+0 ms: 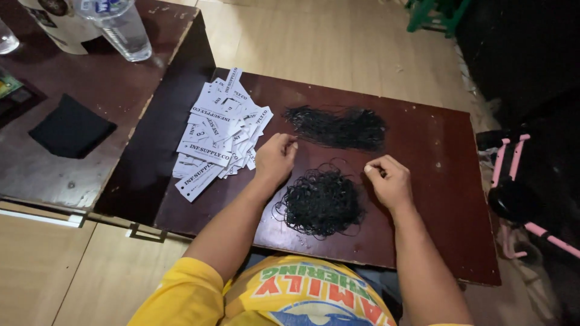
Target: The person repeatedly picks up small clumps of black hair from a table, separates them by hand, and places them back down. The hands work continuously on the same pile without using any tools.
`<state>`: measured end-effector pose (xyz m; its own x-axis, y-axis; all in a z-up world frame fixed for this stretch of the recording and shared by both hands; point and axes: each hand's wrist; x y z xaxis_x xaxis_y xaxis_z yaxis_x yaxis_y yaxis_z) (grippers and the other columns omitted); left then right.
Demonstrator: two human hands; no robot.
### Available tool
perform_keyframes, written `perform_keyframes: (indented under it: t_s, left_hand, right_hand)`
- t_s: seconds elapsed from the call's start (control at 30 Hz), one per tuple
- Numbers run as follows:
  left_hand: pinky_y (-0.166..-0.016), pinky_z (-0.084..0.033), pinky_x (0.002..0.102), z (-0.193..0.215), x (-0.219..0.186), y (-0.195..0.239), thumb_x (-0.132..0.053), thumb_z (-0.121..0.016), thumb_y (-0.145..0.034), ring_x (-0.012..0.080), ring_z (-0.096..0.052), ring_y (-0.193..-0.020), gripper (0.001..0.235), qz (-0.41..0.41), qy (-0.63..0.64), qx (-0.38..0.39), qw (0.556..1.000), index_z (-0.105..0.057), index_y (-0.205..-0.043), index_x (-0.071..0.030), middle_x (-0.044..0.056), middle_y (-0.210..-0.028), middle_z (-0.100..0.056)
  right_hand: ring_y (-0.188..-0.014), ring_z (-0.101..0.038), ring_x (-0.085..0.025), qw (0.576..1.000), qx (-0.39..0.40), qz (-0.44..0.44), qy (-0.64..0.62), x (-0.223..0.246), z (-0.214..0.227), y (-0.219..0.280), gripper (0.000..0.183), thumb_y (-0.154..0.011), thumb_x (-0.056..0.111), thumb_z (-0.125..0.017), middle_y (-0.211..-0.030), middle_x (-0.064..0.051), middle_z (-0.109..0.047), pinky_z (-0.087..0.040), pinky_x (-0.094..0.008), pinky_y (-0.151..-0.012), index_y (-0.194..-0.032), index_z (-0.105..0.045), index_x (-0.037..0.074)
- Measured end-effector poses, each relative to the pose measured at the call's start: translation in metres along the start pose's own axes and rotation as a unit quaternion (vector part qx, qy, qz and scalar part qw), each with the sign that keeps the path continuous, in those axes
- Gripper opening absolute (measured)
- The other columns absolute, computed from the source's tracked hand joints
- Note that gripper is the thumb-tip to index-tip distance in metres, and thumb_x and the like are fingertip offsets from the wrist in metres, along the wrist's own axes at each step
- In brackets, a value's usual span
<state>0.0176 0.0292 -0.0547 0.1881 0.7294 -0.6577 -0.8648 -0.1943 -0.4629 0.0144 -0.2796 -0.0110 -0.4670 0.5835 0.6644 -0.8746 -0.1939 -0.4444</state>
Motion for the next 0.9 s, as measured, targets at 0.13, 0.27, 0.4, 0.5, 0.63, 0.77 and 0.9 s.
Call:
perform_keyframes:
  t_s: [0.13,0.27,0.4,0.5,0.63,0.77,0.9]
  left_hand:
    - [-0.078,-0.057,0.039,0.007,-0.011,0.001,-0.034,-0.074,-0.086,0.0273,-0.072,-0.087,0.017,-0.036,0.063,0.031,0.997,-0.073,-0.100,-0.024,0.002,-0.083,-0.068]
    - [-0.089,-0.055,0.042,0.017,-0.033,0.007,-0.059,-0.072,-0.081,0.0319,-0.067,-0.104,0.046,-0.136,0.159,0.133,0.969,-0.072,-0.107,-0.020,0.006,-0.102,-0.066]
    - [-0.103,-0.050,0.044,0.028,-0.059,0.011,-0.093,-0.061,-0.064,0.0362,-0.061,-0.125,0.101,-0.243,0.210,0.233,0.918,-0.067,-0.134,-0.020,0.013,-0.126,-0.068]
    - [-0.090,-0.049,0.040,0.026,-0.074,0.027,-0.095,-0.058,-0.060,0.0300,-0.064,-0.122,0.102,-0.329,0.081,0.214,0.916,-0.066,-0.133,-0.023,0.008,-0.123,-0.069]
    - [-0.076,-0.051,0.039,-0.007,-0.053,0.030,-0.071,-0.079,-0.060,0.0296,-0.067,-0.101,0.076,-0.338,0.045,0.182,0.922,-0.071,-0.116,-0.019,0.006,-0.094,-0.066]
    - [-0.086,-0.056,0.037,-0.013,-0.045,0.028,-0.048,-0.086,-0.067,0.0287,-0.068,-0.102,0.062,-0.177,0.142,0.243,0.943,-0.070,-0.119,-0.018,0.005,-0.096,-0.068]
    - [-0.094,-0.054,0.034,-0.010,-0.043,0.027,-0.047,-0.085,-0.067,0.0240,-0.067,-0.107,0.058,-0.120,0.156,0.256,0.946,-0.071,-0.117,-0.021,0.003,-0.098,-0.070]
  right_hand:
    - [-0.068,-0.065,-0.027,1.000,0.017,0.003,-0.017,0.015,0.006,0.000,0.008,-0.084,0.006,-0.074,-0.073,-0.012,-0.066,-0.053,-0.038,-0.063,-0.089,-0.078,0.009]
    - [-0.065,-0.064,-0.026,0.996,0.068,0.023,-0.050,0.029,0.009,0.001,0.012,-0.081,0.009,-0.076,-0.072,-0.012,-0.066,-0.051,-0.037,-0.059,-0.092,-0.079,0.010]
    - [-0.062,-0.064,-0.025,0.994,0.086,0.030,-0.056,0.038,0.012,0.000,0.011,-0.082,0.011,-0.076,-0.070,-0.011,-0.066,-0.050,-0.036,-0.057,-0.093,-0.080,0.010]
    - [-0.060,-0.064,-0.026,0.994,0.088,0.039,-0.054,0.032,0.008,0.000,0.010,-0.084,0.010,-0.076,-0.070,-0.013,-0.066,-0.050,-0.037,-0.055,-0.093,-0.079,0.008]
    - [-0.059,-0.063,-0.025,0.993,0.092,0.046,-0.052,0.034,0.004,0.004,0.009,-0.084,0.011,-0.077,-0.069,-0.012,-0.067,-0.050,-0.037,-0.055,-0.092,-0.079,0.008]
    - [-0.059,-0.066,-0.026,0.989,0.119,0.073,-0.050,0.026,-0.009,0.010,0.016,-0.077,0.010,-0.079,-0.070,-0.012,-0.067,-0.052,-0.036,-0.052,-0.093,-0.079,0.009]
    - [-0.061,-0.068,-0.033,0.986,0.139,0.086,-0.021,0.017,-0.017,0.010,0.016,-0.075,0.005,-0.077,-0.070,-0.015,-0.068,-0.054,-0.038,-0.053,-0.091,-0.079,0.009]
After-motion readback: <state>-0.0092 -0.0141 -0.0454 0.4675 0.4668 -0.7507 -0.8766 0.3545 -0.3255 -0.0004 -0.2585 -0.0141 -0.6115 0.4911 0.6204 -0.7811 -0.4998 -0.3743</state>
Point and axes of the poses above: each hand's wrist, its own y-axis away from the middle knuckle, its own z-axis out of the back of the hand, x = y × z
